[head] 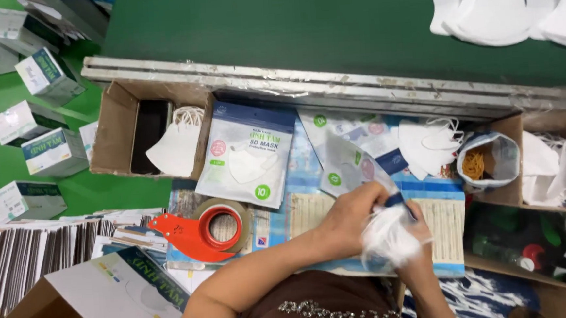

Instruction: The recorder is seen folding boxes and packing face masks into them at a production line.

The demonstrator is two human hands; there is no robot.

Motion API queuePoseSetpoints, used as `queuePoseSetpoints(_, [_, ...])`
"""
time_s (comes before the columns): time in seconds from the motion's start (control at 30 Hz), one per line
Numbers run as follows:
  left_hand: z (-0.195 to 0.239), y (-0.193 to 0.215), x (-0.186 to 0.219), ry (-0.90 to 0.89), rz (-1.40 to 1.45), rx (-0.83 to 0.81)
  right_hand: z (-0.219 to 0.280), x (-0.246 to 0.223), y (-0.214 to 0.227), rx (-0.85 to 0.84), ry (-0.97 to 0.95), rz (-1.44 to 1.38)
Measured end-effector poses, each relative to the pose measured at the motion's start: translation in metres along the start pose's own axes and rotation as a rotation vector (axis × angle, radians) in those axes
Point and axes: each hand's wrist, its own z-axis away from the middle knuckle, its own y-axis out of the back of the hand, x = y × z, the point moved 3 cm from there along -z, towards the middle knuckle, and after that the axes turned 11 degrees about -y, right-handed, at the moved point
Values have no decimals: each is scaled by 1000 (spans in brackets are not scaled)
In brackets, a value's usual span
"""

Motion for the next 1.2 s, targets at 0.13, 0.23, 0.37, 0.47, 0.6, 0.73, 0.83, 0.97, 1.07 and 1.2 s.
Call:
queuePoseSetpoints(0.13, [19,-29,-21,27,-155,-257,-18,61,54,-131,-34,531])
queuePoseSetpoints(0.23, [20,-29,-11,129,-155,-353,-11,53,59,-196,-100,411])
queuePoseSetpoints(0.37, [33,-53,-6,-44,-116,-429,18,32,37,-160,-27,273])
queuePoseSetpoints(0.47, [-4,-12,49,-409,-416,-240,33,-49,25,-358,258,363])
queuePoseSetpoints(0.6, [-17,-6,-1,-311,-378,-402,26,-10,38,-417,307,499])
queuePoseSetpoints(0.73, [-24,9,-2,-148,-228,-555,39,-69,10,-203,363,616])
queuePoseSetpoints(0.83, [-21,15,6,-94,-132,-553,56,-98,-2,-42,456,487])
queuePoseSetpoints(0.97, [-2,-13,-5,-113,-50,-581,43,-77,-5,-71,346,292])
queuePoseSetpoints(1.07, [-2,-18,-12,-122,-78,-592,28,-42,4,-98,241,368])
queuePoseSetpoints(1.2, [-4,3,-6,-43,-55,-599,41,-89,-8,-173,131,276])
